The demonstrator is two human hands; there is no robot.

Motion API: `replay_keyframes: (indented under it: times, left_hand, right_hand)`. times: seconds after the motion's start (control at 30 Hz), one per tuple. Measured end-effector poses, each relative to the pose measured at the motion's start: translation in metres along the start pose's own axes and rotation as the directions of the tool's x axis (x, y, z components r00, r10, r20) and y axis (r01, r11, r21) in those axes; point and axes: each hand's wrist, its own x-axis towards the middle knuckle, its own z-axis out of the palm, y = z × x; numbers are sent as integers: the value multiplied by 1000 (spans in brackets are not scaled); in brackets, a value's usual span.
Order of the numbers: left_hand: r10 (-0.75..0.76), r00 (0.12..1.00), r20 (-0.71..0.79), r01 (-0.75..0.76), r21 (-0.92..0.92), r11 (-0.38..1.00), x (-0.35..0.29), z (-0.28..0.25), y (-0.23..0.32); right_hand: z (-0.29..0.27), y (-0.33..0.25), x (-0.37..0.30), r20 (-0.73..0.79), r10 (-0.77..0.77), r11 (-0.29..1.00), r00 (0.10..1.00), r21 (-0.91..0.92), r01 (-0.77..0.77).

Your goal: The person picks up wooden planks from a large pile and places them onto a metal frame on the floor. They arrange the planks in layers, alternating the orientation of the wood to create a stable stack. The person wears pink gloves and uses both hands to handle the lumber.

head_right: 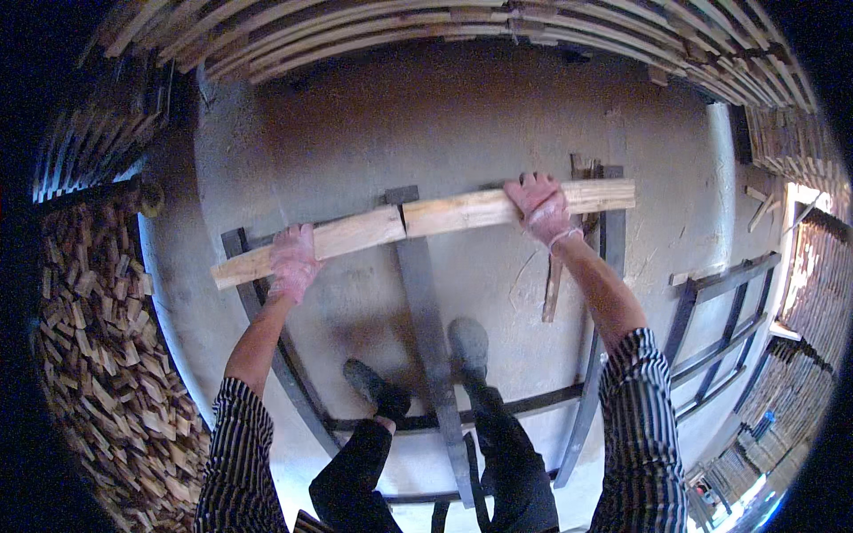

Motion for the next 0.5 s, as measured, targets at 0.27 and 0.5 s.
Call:
replay_keyframes:
  times: [0.27,0.5]
  left_hand:
    - [144,982,-120,-153,-68,986,-9,2,-20]
    - [193,965,-175,-203,-42,978,-12,-4,-18]
  right_hand:
    - [14,5,-6,127,34,997,991,-68,-25]
    - [5,18,-16,146,38,996,989,73,-49]
